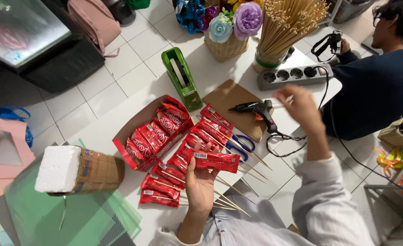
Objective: The person repeatedly picks red-wrapped candies and wooden skewers, applies hot glue to the candy wrappers, and inserts the skewers to create candy sticks. The finished items are placed on the table in a growing pile.
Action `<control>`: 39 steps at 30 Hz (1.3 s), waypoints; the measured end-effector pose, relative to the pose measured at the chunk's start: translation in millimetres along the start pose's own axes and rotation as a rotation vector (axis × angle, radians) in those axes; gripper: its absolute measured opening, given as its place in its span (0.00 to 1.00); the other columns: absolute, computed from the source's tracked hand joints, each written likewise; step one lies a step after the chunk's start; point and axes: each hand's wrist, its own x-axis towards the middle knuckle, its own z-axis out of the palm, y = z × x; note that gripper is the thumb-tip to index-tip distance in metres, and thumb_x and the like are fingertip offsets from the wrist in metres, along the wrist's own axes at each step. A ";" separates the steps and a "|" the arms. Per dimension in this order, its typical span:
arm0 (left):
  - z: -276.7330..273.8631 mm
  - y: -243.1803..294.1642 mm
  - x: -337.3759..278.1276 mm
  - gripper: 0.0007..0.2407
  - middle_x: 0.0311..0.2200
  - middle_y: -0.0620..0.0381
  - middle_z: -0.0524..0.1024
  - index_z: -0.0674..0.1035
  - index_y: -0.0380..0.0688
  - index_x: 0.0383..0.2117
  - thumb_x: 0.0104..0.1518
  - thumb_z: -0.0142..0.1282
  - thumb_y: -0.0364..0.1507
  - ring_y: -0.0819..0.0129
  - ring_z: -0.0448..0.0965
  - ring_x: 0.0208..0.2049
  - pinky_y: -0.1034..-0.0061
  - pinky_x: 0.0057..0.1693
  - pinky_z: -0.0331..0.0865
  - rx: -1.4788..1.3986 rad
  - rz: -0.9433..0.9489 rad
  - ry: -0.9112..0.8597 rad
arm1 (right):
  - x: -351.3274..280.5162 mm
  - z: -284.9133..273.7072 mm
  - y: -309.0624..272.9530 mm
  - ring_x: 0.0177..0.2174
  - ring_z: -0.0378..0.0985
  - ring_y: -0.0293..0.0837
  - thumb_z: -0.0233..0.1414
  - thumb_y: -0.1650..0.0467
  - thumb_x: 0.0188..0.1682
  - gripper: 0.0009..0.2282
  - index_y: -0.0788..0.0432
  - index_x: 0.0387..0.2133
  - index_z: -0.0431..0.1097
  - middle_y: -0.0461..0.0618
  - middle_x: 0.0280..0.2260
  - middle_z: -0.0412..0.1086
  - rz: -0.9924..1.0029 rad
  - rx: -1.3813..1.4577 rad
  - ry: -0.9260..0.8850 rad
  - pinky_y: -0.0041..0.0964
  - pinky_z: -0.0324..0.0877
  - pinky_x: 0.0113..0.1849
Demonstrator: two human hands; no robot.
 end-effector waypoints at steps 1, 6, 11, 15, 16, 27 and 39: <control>1.6 0.1 -0.8 0.21 0.48 0.42 0.66 0.63 0.40 0.53 0.52 0.38 0.32 0.50 0.66 0.50 0.57 0.51 0.63 0.000 -0.014 0.021 | 4.7 -9.5 3.0 0.23 0.68 0.38 0.49 0.78 0.46 0.03 0.61 0.29 0.70 0.49 0.28 0.70 -0.279 0.086 0.162 0.29 0.67 0.28; 8.2 0.9 -1.2 0.21 0.49 0.42 0.65 0.63 0.41 0.53 0.51 0.37 0.32 0.48 0.64 0.51 0.55 0.51 0.61 0.010 -0.052 0.057 | 62.2 -54.1 -13.4 0.28 0.62 0.47 0.57 0.74 0.50 0.05 0.64 0.30 0.69 0.53 0.29 0.65 -0.598 -0.156 0.597 0.39 0.57 0.32; 3.3 -3.1 -1.8 0.21 0.47 0.44 0.67 0.63 0.42 0.53 0.51 0.38 0.33 0.46 0.65 0.52 0.57 0.49 0.63 0.059 -0.029 0.013 | 111.1 -52.2 -23.5 0.33 0.62 0.51 0.63 0.71 0.43 0.11 0.62 0.36 0.72 0.55 0.31 0.63 -0.662 -0.231 0.598 0.44 0.63 0.36; 7.3 -2.7 -3.2 0.21 0.48 0.42 0.67 0.63 0.40 0.53 0.51 0.38 0.33 0.47 0.65 0.52 0.56 0.51 0.63 0.044 -0.039 0.000 | 133.2 -45.3 -16.2 0.30 0.64 0.45 0.62 0.77 0.42 0.04 0.59 0.25 0.73 0.48 0.26 0.64 -0.659 -0.191 0.641 0.37 0.65 0.28; 8.1 -2.3 -4.9 0.21 0.48 0.42 0.66 0.63 0.40 0.52 0.51 0.38 0.32 0.47 0.65 0.52 0.56 0.51 0.62 0.043 -0.046 0.017 | 135.2 -45.5 -14.4 0.28 0.65 0.41 0.64 0.76 0.39 0.05 0.58 0.24 0.75 0.46 0.24 0.66 -0.653 -0.182 0.646 0.34 0.64 0.26; 9.4 -5.9 -6.2 0.21 0.47 0.42 0.67 0.64 0.39 0.51 0.50 0.39 0.32 0.48 0.67 0.50 0.56 0.49 0.64 0.061 -0.029 -0.013 | 113.1 -71.7 -8.5 0.30 0.65 0.45 0.61 0.80 0.43 0.06 0.65 0.31 0.72 0.55 0.32 0.66 -0.754 -0.164 0.373 0.36 0.64 0.32; 8.6 -4.7 -5.3 0.21 0.47 0.44 0.67 0.64 0.39 0.51 0.50 0.40 0.33 0.48 0.67 0.50 0.57 0.49 0.65 0.076 -0.040 -0.003 | 115.0 -71.2 -3.5 0.29 0.68 0.42 0.61 0.80 0.47 0.04 0.65 0.28 0.73 0.53 0.29 0.71 -0.793 -0.121 0.469 0.32 0.68 0.31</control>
